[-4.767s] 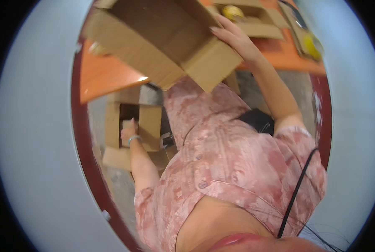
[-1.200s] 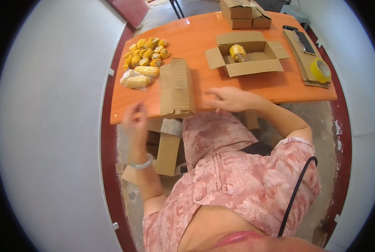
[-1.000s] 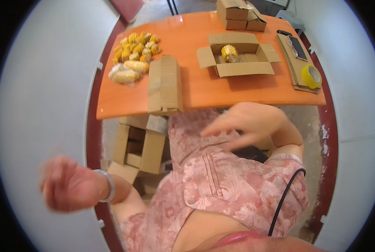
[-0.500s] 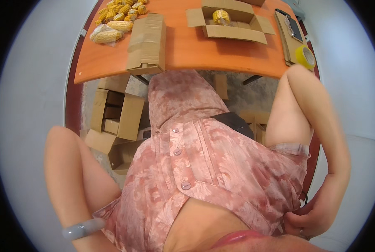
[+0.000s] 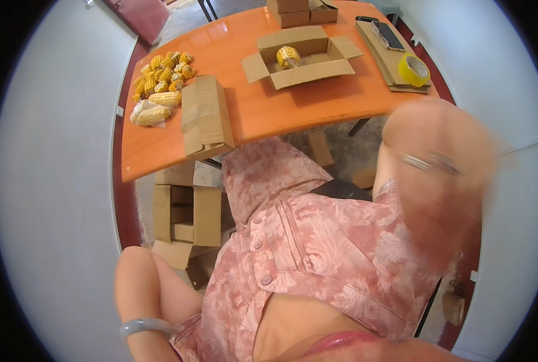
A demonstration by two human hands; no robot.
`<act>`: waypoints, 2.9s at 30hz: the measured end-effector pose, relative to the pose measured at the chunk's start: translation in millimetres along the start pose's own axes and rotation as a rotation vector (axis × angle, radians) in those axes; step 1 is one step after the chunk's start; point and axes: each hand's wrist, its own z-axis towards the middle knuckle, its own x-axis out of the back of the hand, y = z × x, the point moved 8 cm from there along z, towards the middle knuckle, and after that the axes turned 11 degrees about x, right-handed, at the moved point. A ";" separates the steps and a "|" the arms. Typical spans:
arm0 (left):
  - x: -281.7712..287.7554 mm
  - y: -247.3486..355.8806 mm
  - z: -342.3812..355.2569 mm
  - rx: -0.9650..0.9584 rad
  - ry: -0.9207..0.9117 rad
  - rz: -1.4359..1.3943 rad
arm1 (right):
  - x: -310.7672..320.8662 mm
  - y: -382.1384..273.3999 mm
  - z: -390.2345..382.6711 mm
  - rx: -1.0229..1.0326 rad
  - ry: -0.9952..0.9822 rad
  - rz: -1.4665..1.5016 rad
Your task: The person assembles small cardboard boxes and places individually wrapped corn cobs inside them. They fold the box flaps closed and stack the completed packages on the table.
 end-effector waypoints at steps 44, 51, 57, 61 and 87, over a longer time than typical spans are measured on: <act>-65.5 128.1 -502.1 2.804 -0.721 -0.861 | -310.4 135.1 -336.7 -1.528 -0.197 1.278; -63.3 116.8 -499.6 2.489 -1.119 -0.983 | -233.2 168.7 -271.8 -1.383 -0.589 0.387; -110.5 73.7 -480.5 2.334 -1.206 -1.130 | -88.9 246.9 -135.0 -0.979 -0.367 -0.455; -129.2 48.7 -480.7 2.069 -1.364 -1.114 | -39.7 253.5 -34.7 -0.691 -0.262 -0.585; -60.8 -173.0 -472.6 1.597 -0.684 0.510 | 53.9 389.8 -128.9 -0.836 0.579 -0.875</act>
